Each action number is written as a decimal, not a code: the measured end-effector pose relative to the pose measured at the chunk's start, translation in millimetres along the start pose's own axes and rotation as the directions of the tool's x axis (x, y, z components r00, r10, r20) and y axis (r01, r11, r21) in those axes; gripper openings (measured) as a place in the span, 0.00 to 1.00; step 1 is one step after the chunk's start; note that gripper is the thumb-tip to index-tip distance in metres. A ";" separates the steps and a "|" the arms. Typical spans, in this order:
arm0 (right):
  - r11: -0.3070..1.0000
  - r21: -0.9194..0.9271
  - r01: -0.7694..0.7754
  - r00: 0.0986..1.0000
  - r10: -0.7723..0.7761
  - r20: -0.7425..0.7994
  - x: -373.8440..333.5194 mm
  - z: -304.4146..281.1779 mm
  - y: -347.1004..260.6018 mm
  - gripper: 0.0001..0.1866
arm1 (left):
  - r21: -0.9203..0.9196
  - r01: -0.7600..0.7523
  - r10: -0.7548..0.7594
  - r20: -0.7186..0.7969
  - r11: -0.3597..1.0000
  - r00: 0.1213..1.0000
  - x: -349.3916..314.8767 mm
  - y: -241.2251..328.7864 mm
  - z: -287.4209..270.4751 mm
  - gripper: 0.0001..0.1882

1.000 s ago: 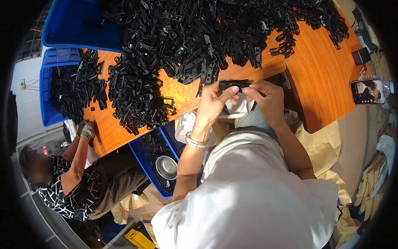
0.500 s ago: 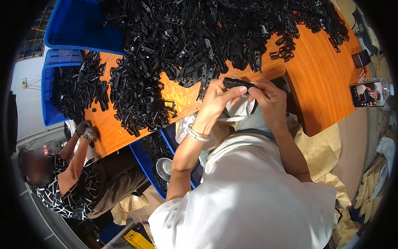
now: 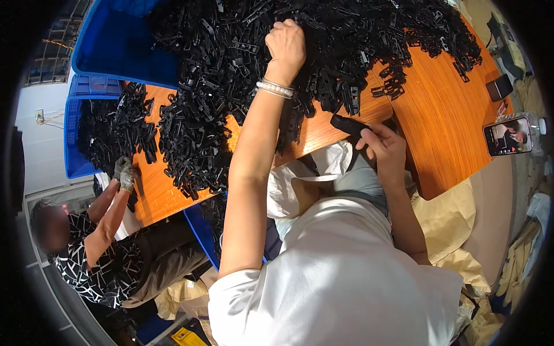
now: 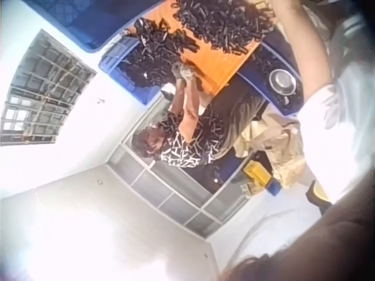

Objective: Inspecting small black components at a factory workstation.

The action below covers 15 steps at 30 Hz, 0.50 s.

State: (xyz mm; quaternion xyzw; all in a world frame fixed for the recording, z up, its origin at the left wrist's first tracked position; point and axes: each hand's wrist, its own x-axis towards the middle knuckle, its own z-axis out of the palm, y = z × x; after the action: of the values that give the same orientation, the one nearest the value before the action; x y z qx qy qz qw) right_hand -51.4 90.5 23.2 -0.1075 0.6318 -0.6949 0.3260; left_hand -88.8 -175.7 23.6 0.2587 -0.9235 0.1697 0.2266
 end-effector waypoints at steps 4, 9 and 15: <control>0.998 0.049 0.025 1.000 -0.026 0.011 1.8 -3.8 3.5 0.08 | -0.039 0.013 -0.011 0.056 0.999 0.998 4.9 3.7 3.8 0.10; 0.994 0.090 0.064 0.997 -0.068 0.047 4.0 -4.1 7.1 0.07 | -0.279 0.327 -0.284 0.181 0.903 0.941 4.1 1.2 -25.2 0.14; 0.992 0.093 0.089 0.990 -0.098 0.100 12.9 1.8 9.7 0.07 | -0.780 0.507 -0.482 0.307 0.367 0.821 -32.2 -34.6 -44.0 0.08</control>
State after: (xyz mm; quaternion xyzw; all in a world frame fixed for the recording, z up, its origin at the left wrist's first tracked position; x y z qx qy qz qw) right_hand -57.2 81.6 11.0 -0.1588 0.5767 -0.7303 0.3301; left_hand -30.5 -171.8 51.1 0.3842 -0.7699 -0.3711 0.3492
